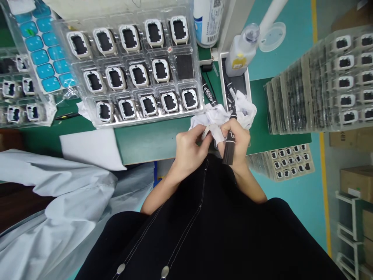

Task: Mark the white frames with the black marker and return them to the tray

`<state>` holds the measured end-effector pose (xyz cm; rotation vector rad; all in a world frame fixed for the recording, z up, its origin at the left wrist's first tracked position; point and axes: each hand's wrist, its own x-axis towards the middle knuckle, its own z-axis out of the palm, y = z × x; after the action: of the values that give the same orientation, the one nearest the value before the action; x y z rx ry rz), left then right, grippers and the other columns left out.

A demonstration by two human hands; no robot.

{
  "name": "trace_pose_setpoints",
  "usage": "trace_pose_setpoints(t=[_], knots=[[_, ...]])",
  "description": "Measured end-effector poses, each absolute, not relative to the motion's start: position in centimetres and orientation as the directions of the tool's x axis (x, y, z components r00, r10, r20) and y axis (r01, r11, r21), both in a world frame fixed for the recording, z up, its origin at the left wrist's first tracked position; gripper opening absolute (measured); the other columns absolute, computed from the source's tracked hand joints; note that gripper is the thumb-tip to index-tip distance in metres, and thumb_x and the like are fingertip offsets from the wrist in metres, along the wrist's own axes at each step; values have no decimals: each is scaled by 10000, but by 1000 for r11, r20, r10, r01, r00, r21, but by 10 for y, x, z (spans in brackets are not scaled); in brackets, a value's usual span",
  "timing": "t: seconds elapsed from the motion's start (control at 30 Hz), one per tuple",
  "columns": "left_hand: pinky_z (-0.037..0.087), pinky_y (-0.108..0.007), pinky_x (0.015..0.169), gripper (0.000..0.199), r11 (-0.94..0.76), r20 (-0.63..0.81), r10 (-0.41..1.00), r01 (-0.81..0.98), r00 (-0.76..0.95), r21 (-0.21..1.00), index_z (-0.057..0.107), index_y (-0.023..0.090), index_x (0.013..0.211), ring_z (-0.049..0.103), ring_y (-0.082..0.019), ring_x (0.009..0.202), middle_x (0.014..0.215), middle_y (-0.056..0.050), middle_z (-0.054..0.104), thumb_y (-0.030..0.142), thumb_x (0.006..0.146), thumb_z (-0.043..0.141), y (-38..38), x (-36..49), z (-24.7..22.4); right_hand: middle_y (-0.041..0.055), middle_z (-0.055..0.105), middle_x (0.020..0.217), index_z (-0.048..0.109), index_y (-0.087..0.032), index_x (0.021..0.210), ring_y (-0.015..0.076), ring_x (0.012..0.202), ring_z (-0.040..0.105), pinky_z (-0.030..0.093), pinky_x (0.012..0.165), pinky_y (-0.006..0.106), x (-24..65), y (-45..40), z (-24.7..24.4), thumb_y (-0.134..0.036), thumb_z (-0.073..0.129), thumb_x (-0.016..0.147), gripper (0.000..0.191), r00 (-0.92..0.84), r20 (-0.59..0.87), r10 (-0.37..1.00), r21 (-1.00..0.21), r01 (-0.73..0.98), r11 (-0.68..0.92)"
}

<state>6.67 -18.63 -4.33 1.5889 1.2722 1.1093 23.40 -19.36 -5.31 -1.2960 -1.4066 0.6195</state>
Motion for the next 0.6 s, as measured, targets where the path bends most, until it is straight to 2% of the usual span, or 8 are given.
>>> trace_pose_setpoints(t=[0.07,0.17,0.3,0.47,0.6], knots=[[500,-270,646,249,-114,91,990,237,105,965,724,215,813,649,-123,629,692,33,700,277,1033,824,-187,67,-43,-82,436,714,501,-277,786,119,627,345,331,580,298,234,-191,-53,-353,822,1021,405,218,357,908,-891,371,261],[655,-285,699,278,83,-89,990,64,110,994,754,215,865,833,-185,728,796,-14,829,398,1018,896,-187,68,-41,-73,408,725,453,-277,773,122,642,367,353,601,297,235,-187,-51,-426,811,1055,479,299,375,877,-897,357,262],[757,-316,724,372,273,-252,956,-145,152,951,787,197,907,886,-213,735,863,-43,875,498,936,1004,-184,68,-35,-79,362,700,407,-280,743,116,612,335,370,590,299,234,-183,-45,-461,839,1063,567,382,374,845,-904,351,242],[767,-329,703,373,339,-302,933,-194,197,920,795,187,913,883,-221,720,837,-61,869,468,904,1040,-181,68,-29,-78,365,696,399,-277,737,118,615,329,372,591,297,234,-183,-41,-450,832,1060,567,354,369,859,-903,357,240],[716,-311,715,311,223,-203,965,-110,167,969,776,204,861,858,-201,741,818,-40,854,432,950,967,-183,68,-36,-70,393,704,413,-277,758,128,629,354,347,579,306,235,-188,-43,-424,794,1029,490,285,375,882,-895,359,265]])
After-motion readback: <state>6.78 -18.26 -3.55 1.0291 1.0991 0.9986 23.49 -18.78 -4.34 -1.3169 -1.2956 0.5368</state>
